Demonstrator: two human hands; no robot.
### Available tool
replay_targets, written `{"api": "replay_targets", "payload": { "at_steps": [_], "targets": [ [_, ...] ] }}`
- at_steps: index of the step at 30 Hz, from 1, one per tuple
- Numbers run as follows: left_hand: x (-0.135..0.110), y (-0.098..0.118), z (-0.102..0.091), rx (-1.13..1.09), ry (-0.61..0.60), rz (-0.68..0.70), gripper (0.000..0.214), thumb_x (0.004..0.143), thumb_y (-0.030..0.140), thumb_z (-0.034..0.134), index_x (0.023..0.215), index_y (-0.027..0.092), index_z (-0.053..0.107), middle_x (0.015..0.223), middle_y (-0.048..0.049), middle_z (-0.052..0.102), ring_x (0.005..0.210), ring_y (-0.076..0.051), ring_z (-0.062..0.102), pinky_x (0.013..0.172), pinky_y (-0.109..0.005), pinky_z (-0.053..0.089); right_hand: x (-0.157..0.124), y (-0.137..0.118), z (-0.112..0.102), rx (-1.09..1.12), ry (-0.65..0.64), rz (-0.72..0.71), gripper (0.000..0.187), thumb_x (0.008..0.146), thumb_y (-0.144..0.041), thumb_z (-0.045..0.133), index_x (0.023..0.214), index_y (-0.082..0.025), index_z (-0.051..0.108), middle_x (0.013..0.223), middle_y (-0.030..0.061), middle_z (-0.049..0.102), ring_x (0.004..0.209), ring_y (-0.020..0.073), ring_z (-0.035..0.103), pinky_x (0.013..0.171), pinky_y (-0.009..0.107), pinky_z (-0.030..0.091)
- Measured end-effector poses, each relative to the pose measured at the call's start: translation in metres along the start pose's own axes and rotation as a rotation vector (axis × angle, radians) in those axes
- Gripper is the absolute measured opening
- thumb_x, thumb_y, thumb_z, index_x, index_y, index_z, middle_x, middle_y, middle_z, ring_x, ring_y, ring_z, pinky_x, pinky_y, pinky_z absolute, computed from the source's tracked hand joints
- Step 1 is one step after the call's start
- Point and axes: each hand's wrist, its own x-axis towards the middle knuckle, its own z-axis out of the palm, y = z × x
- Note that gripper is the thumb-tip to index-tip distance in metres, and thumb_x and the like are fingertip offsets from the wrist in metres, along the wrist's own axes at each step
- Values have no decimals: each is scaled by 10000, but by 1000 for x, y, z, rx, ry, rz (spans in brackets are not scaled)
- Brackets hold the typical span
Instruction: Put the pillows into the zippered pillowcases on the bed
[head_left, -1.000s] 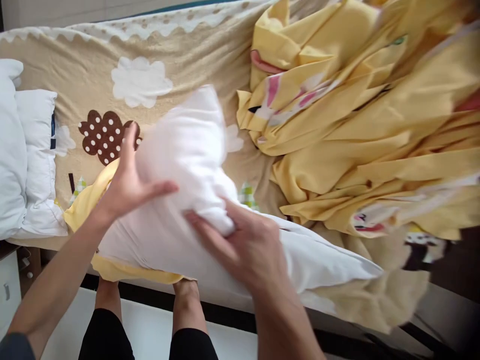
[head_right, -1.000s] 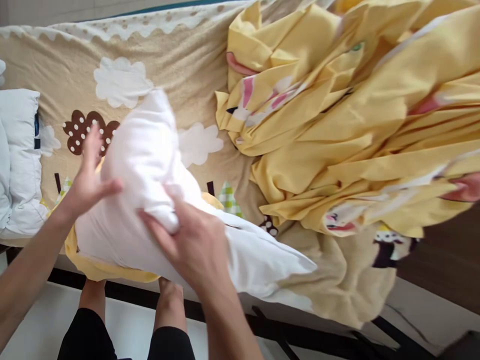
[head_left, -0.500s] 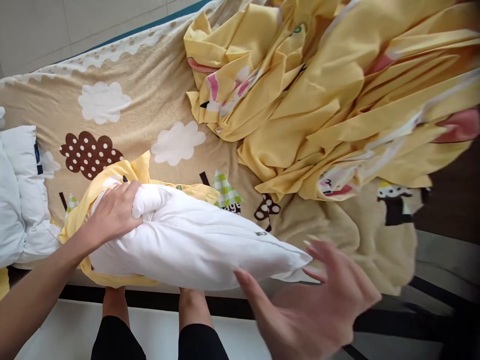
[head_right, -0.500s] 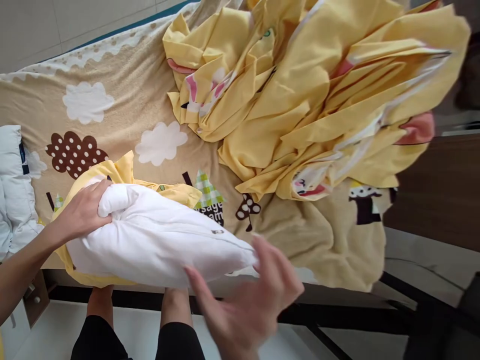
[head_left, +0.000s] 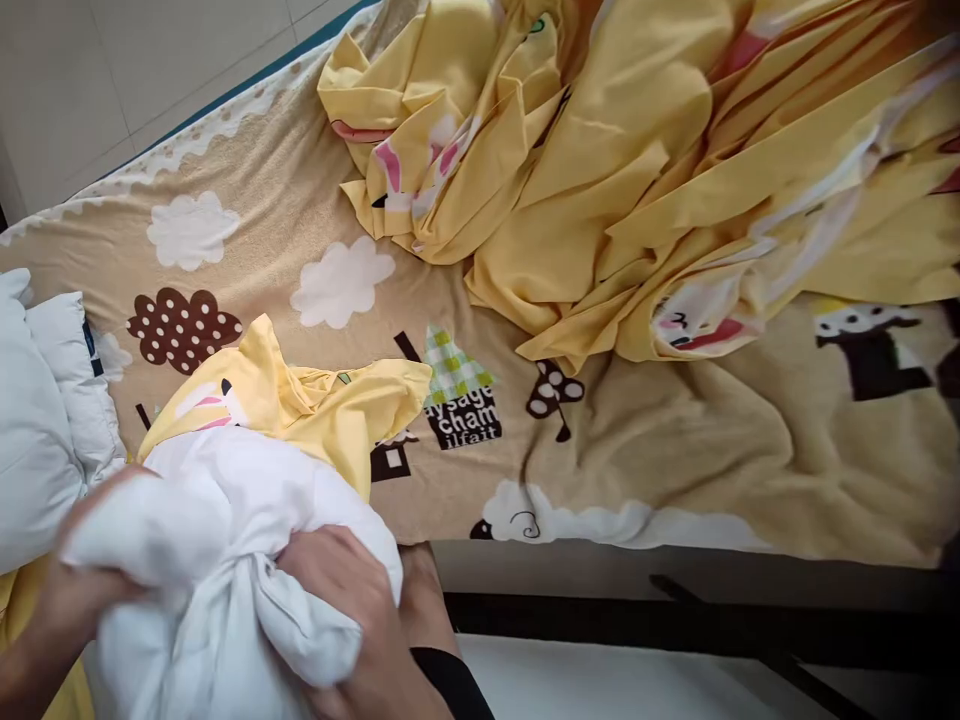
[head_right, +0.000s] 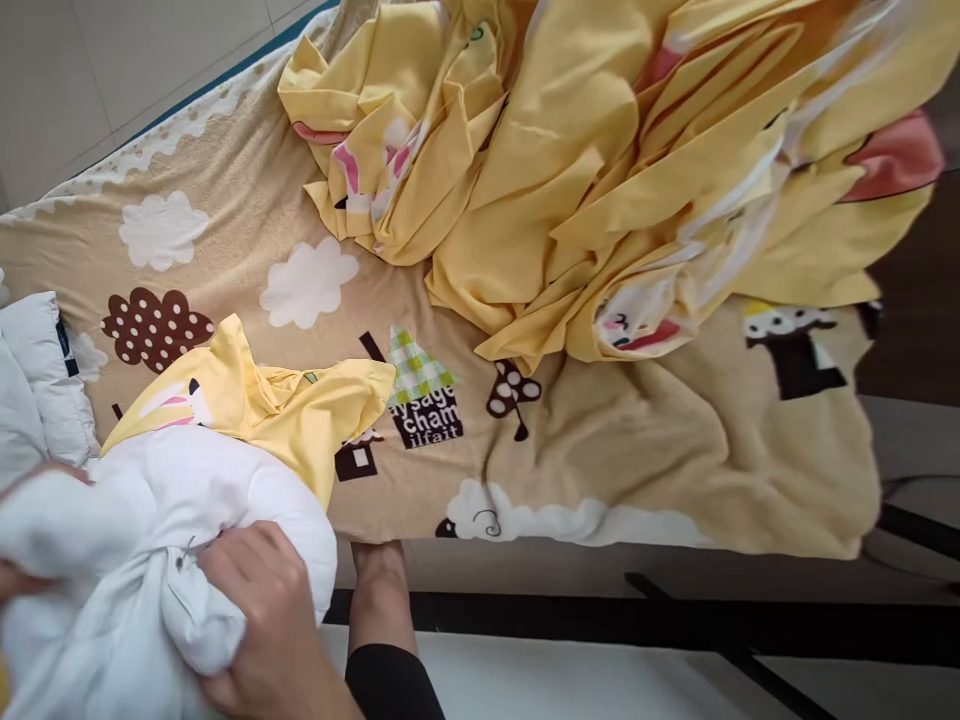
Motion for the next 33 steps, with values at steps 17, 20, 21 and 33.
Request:
{"api": "replay_targets", "payload": {
  "at_steps": [17, 20, 21, 33],
  "targets": [
    [-60, -8, 30, 714, 57, 475, 600, 880, 161, 431, 1475, 141, 358, 1402, -182, 526, 1395, -330, 418, 1180, -582, 258, -24, -4, 130, 123, 87, 201, 254, 866, -379, 528, 659, -239, 575, 526, 16, 446, 558, 186, 412, 530, 336, 357],
    [-71, -17, 35, 681, 127, 471, 558, 860, 214, 449, 1392, 48, 441, 1246, -207, 608, 1254, -313, 527, 1179, -549, 262, -34, -5, 150, 224, -56, 321, 324, 909, -409, 498, 695, -224, 656, 539, 30, 500, 576, 186, 465, 550, 320, 404],
    [-73, -20, 37, 662, 156, 461, 527, 851, 217, 459, 1352, 55, 477, 1182, -198, 635, 1173, -299, 571, 1155, -542, 293, -36, -7, 146, 278, -85, 343, 361, 929, -441, 463, 741, -222, 680, 593, 43, 555, 620, 193, 508, 590, 320, 435],
    [-134, -59, 50, 727, 168, 422, 444, 1008, 370, 258, 1107, 102, 597, 835, -103, 655, 758, -217, 604, 845, -459, 412, 50, 114, 75, -250, -4, 671, 529, 738, -266, 641, 1247, -160, 543, 1107, 129, 610, 1003, 266, 560, 868, 388, 455]
  ]
}}
